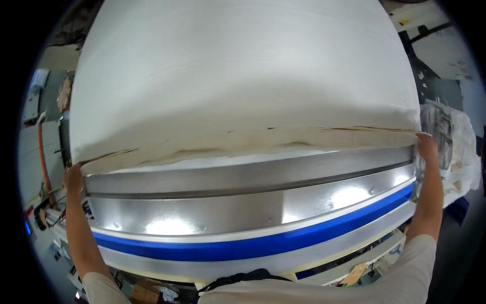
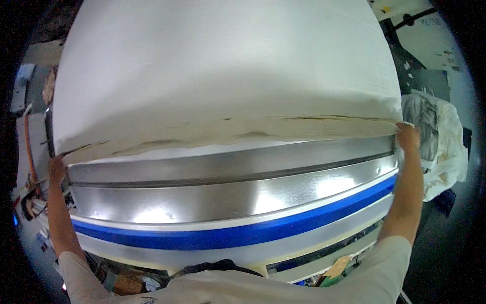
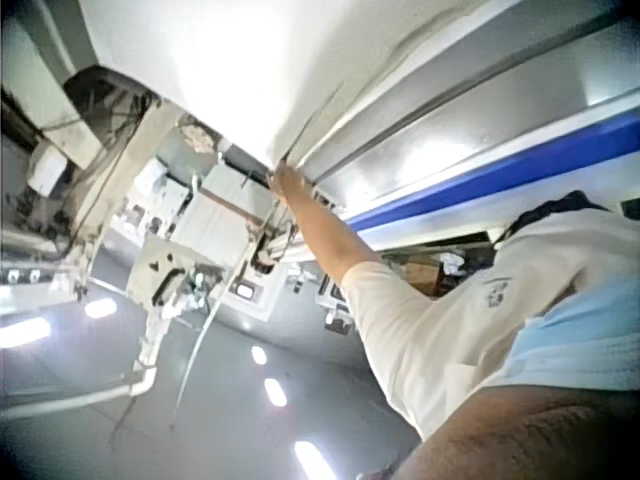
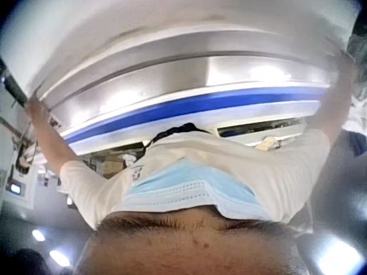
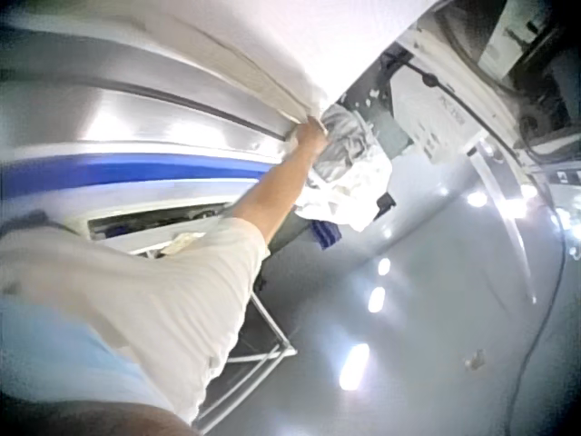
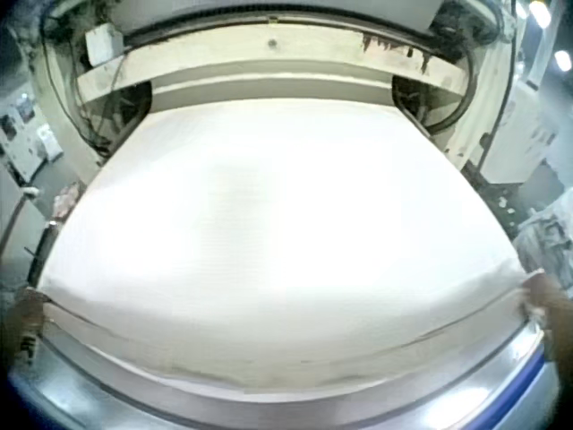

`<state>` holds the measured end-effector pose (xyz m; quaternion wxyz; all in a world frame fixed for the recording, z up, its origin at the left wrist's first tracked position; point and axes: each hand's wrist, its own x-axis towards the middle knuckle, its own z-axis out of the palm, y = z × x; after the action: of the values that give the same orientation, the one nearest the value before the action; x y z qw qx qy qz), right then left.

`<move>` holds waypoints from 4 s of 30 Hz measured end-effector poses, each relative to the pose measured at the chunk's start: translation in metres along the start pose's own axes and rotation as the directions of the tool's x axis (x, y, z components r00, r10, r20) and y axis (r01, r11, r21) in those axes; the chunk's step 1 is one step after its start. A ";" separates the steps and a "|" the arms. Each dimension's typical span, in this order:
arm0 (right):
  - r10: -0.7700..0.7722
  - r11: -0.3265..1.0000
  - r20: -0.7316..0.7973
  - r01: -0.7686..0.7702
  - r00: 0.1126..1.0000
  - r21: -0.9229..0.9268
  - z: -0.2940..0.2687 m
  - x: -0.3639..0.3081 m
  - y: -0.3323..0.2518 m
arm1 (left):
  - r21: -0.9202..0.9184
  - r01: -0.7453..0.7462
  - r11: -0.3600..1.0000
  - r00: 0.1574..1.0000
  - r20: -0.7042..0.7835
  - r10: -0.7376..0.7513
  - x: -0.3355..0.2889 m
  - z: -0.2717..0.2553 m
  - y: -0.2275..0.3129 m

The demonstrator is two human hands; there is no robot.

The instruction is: The person handles large white fabric sheets on a metal table in a factory setting. They fold the fabric, pick up a piece of white material from a blue crate, and repeatedly smooth and align the fabric sheets on the table surface.

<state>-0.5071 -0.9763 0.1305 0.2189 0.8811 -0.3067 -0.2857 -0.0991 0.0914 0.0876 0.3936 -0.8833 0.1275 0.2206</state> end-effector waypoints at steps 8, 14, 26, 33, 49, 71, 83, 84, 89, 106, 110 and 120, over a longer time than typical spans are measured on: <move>-0.194 0.980 -0.181 0.180 0.964 -0.089 0.013 -0.043 0.123 | -0.110 0.030 0.993 0.988 -0.146 -0.046 -0.075 -0.061 -0.046; -0.376 0.910 0.010 0.371 0.926 -0.186 0.063 -0.114 0.118 | -0.120 -0.089 0.989 0.996 -0.002 0.089 -0.159 0.016 -0.041; -0.356 0.756 0.417 0.520 0.837 -0.397 0.144 -0.197 0.066 | 0.112 -0.396 0.911 0.719 0.655 0.232 -0.238 0.082 0.059; -0.346 0.710 0.452 0.544 0.822 -0.447 0.210 -0.197 0.106 | 0.081 -0.304 0.949 0.723 0.668 0.174 -0.212 0.104 0.081; -0.197 0.768 0.600 0.502 0.776 -0.397 0.204 -0.213 0.092 | -0.303 0.233 0.924 0.969 -0.012 -0.249 -0.210 0.131 0.029; -0.410 0.891 0.066 0.383 0.910 0.245 0.104 -0.199 -0.044 | -0.279 -0.035 0.960 0.993 -0.121 0.001 -0.183 0.014 0.134; -0.495 0.847 0.061 0.466 0.866 0.255 0.037 -0.241 -0.165 | -0.620 0.145 0.771 0.838 -0.337 -0.429 -0.124 0.045 0.140; -0.515 0.802 -0.032 0.495 0.857 0.335 0.016 -0.242 -0.189 | -0.552 0.013 0.833 0.780 -0.516 -0.354 -0.119 0.056 0.140; -0.511 0.618 -0.345 0.615 0.788 0.489 -0.112 -0.245 -0.348 | -0.726 -0.077 0.683 0.730 -0.508 -0.458 -0.103 0.019 0.157; -0.699 -0.029 -0.646 0.890 0.307 0.455 -0.426 -0.251 -0.817 | -0.858 -0.215 0.466 0.720 -0.462 -0.518 -0.101 0.019 0.156; -0.715 0.024 -0.629 0.909 0.306 0.415 -0.429 -0.247 -0.830 | -0.873 -0.215 0.437 0.728 -0.442 -0.524 -0.100 0.023 0.156; -0.613 0.100 -0.708 0.923 0.351 0.371 -0.420 -0.247 -0.830 | -0.799 -0.238 0.552 0.461 -0.593 -0.660 -0.036 0.010 0.092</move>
<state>-0.0543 -0.1289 0.0672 -0.2925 0.9388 0.1798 -0.0289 -0.1697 0.0405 0.0403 -0.1432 -0.9474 0.0613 -0.2796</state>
